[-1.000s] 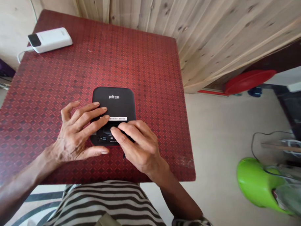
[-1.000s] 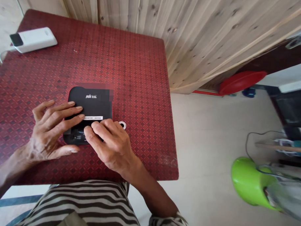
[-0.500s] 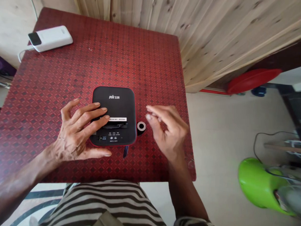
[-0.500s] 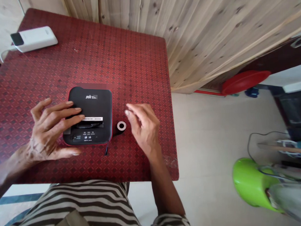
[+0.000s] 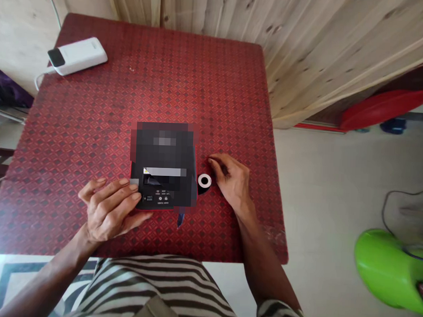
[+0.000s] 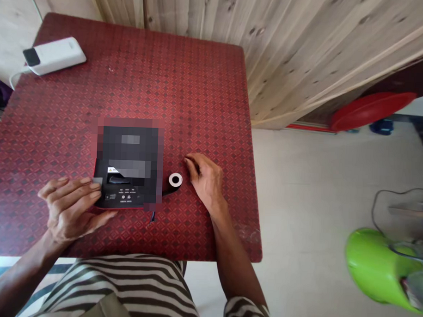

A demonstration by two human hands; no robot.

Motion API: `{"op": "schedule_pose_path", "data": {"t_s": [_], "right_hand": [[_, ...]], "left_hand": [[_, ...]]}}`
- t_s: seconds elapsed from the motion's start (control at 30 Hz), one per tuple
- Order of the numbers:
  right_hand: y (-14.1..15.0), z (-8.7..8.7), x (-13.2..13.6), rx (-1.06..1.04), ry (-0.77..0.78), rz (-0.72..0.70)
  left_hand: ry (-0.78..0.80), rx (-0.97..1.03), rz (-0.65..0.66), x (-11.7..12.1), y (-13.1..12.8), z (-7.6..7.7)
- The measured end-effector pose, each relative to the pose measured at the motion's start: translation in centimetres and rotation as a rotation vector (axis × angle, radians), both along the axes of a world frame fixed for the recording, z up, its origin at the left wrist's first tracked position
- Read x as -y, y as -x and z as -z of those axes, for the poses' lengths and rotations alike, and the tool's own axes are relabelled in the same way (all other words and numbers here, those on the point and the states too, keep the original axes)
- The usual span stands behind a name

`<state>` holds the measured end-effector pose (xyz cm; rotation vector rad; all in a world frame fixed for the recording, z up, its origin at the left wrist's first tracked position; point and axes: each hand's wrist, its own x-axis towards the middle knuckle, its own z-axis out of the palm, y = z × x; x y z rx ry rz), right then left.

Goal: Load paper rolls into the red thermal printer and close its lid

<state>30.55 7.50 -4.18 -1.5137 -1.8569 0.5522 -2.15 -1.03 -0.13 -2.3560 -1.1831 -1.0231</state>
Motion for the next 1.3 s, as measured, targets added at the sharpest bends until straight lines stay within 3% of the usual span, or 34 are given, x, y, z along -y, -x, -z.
{"op": "schedule_pose_path", "data": {"t_s": [0.37, 0.83, 1.0, 1.07, 1.13, 1.23, 1.3], "right_hand": [[-0.2, 0.2, 0.0, 0.021, -0.026, 0.000], [-0.2, 0.0, 0.0, 0.005, 0.003, 0.000], [-0.3, 0.2, -0.2, 0.018, -0.008, -0.015], [-0.3, -0.5, -0.1, 0.016, -0.018, -0.024], [-0.1, -2.4, 0.2, 0.021, -0.067, -0.039], [1.4, -6.8, 0.9, 0.081, -0.212, -0.118], [3.4, -9.7, 1.0, 0.130, -0.276, -0.258]], "left_hand": [[0.018, 0.029, -0.008, -0.1, -0.5, -0.5], [0.200, 0.168, -0.093, 0.2, -0.9, -0.2], [0.170, 0.165, -0.070, 0.1, -1.0, -0.2], [0.163, 0.163, -0.072, 0.1, -0.9, 0.0], [0.173, 0.162, -0.071, 0.1, -0.7, 0.3], [0.169, 0.170, -0.046, 0.1, -0.3, 0.7], [0.145, 0.166, -0.022, 0.1, -0.2, 0.8]]}}
